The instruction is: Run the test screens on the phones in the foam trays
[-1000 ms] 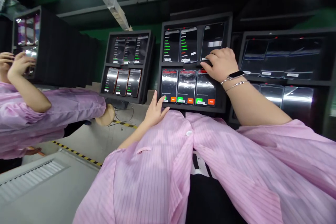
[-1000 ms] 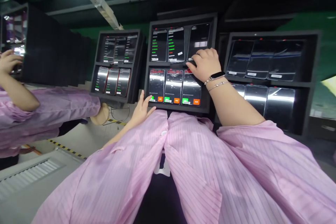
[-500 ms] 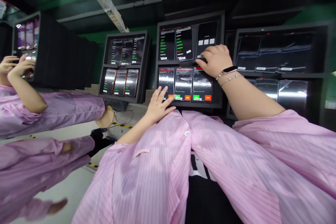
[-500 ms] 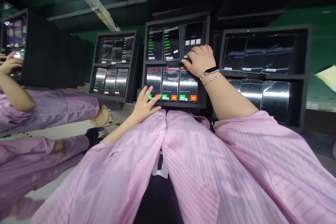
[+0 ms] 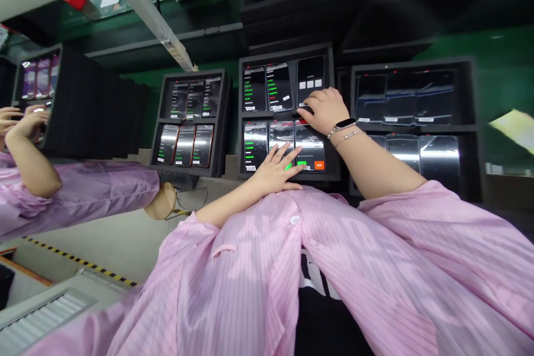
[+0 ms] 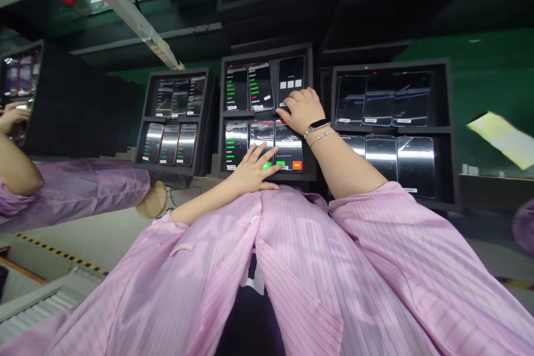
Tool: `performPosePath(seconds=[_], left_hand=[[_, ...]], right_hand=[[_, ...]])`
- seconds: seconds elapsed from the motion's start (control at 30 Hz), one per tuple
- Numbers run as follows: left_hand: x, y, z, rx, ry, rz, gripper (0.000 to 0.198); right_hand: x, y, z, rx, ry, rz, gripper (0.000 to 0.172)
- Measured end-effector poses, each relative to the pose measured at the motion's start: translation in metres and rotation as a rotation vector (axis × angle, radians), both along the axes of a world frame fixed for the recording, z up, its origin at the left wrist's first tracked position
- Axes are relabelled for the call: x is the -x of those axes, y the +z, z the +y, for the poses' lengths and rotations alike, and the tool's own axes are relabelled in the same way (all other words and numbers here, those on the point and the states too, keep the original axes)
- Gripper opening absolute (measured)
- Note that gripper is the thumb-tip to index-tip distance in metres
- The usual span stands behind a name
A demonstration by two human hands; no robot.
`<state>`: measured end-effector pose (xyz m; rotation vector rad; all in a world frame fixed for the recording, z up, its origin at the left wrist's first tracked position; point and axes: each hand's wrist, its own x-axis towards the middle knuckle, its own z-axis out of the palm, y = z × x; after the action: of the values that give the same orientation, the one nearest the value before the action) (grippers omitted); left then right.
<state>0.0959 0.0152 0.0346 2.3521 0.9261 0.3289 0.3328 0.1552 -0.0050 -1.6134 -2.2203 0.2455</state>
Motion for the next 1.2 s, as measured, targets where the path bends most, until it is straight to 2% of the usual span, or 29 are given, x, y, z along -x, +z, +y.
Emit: performPosePath(seconds=[0.07, 0.2, 0.27, 0.33, 0.47, 0.7, 0.9, 1.0, 1.1, 1.2], left_hand=[[0.014, 0.002, 0.004, -0.045, 0.106, 0.006, 0.067], [0.056, 0.002, 0.018, -0.160, 0.520, 0.046, 0.083], [0.071, -0.003, 0.026, -0.161, 0.686, 0.022, 0.090], [0.078, -0.010, 0.033, -0.103, 0.770, -0.031, 0.095], [0.078, -0.019, 0.037, 0.009, 0.776, -0.069, 0.093], [0.083, -0.018, 0.037, -0.007, 0.743, -0.047, 0.090], [0.081, -0.019, 0.033, -0.004, 0.744, -0.069, 0.084], [0.080, -0.017, 0.028, 0.004, 0.736, -0.089, 0.083], [0.081, -0.014, 0.032, 0.019, 0.731, -0.105, 0.082], [0.083, -0.013, 0.046, 0.044, 0.723, -0.126, 0.085]], right_hand=[[0.002, 0.002, 0.000, 0.002, 0.002, -0.025, 0.050], [0.005, 0.008, -0.001, 0.017, 0.009, -0.068, 0.052], [0.005, 0.010, -0.002, 0.029, 0.014, -0.079, 0.053], [0.006, 0.011, -0.002, 0.037, 0.014, -0.087, 0.053], [0.008, 0.013, -0.003, 0.028, 0.014, -0.089, 0.053], [0.011, 0.016, -0.008, 0.013, 0.011, -0.051, 0.053], [0.011, 0.017, 0.017, 0.044, 0.067, 0.046, 0.061], [0.013, 0.013, 0.025, 0.084, 0.062, 0.073, 0.059], [0.016, 0.014, 0.017, 0.065, 0.072, 0.136, 0.055], [0.016, 0.018, -0.003, 0.058, 0.088, 0.205, 0.052]])
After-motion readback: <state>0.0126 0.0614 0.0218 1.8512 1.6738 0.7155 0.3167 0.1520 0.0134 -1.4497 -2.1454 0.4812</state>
